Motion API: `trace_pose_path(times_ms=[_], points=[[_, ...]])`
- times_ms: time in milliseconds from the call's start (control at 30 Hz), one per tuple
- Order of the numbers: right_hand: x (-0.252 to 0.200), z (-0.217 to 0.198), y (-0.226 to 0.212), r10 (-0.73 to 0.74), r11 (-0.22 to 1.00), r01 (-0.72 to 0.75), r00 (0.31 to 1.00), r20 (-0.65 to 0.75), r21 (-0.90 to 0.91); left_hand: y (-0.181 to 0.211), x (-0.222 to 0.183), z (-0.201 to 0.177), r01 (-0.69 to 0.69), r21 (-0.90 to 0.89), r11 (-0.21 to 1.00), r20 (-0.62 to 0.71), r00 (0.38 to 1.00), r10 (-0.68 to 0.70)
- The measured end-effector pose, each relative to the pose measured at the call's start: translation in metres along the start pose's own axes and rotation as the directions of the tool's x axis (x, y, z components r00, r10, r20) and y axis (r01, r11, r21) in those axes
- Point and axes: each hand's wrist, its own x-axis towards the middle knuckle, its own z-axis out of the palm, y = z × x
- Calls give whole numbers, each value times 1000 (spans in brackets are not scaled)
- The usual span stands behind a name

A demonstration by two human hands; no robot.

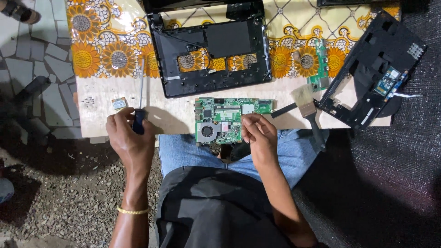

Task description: Reattaching a cooling fan to a laptop motherboard using a screwdriver

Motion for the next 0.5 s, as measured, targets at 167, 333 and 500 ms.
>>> trace_pose_path(times_ms=[167, 333, 500], points=[[-1, 5, -7, 4, 1000, -4, 1000, 25, -13, 16, -11, -16, -6, -190, 982, -51, 999, -4], [11, 7, -3, 36, 999, -36, 999, 35, -12, 14, -42, -16, 606, -753, 255, 580, 795, -178], [21, 4, -15, 63, 996, -62, 998, -9, 66, 71, -62, -24, 740, -662, 121, 748, 662, 43]])
